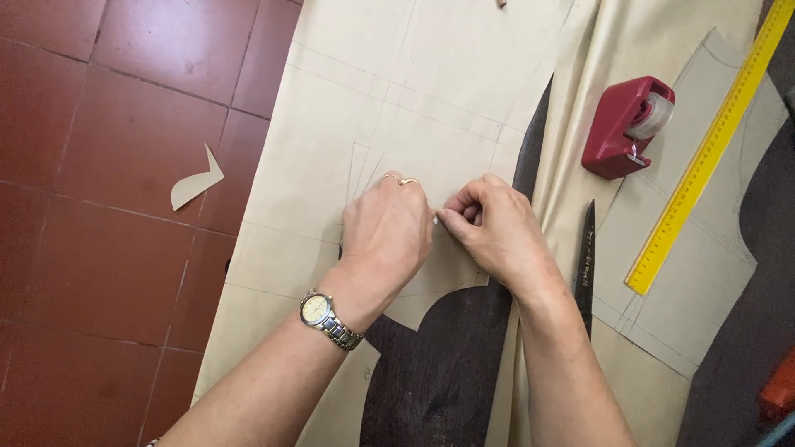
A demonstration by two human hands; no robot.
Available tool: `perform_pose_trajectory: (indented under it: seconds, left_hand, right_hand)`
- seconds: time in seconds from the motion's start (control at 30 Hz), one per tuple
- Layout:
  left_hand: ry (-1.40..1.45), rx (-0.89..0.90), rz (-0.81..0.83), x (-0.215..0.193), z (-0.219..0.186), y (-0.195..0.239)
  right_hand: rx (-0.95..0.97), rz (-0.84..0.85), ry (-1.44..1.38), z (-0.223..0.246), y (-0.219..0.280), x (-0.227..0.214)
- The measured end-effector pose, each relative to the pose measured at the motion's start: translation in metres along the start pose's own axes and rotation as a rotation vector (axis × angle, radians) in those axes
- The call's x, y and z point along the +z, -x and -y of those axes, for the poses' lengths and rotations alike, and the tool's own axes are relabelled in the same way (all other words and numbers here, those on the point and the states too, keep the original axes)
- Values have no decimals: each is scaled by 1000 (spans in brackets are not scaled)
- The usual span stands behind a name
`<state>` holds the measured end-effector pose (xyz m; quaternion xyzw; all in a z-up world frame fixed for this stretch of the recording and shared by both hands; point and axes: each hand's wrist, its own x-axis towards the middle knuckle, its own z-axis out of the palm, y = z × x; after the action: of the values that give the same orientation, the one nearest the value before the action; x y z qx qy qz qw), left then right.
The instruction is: The person cuts a large sheet of beige paper along drawn lines using shears. They then fold a section of the paper and secure it with pieces of clear tape from a dispenser.
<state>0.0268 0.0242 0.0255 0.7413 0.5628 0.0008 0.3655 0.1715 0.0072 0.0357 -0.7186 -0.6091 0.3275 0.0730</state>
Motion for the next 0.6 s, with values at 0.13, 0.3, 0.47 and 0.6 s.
perform_pose_trajectory:
  seconds: [0.13, 0.3, 0.47, 0.6]
  left_hand:
    - [3, 17, -17, -1, 0, 2]
    - [46, 22, -49, 3, 4, 2]
    - [154, -45, -40, -7, 7, 4]
    - [207, -60, -47, 1, 14, 2]
  right_hand:
    - [60, 0, 23, 7, 0, -3]
    - [196, -3, 33, 17, 1, -9]
    - [219, -18, -12, 17, 3, -13]
    - [217, -34, -37, 7, 0, -11]
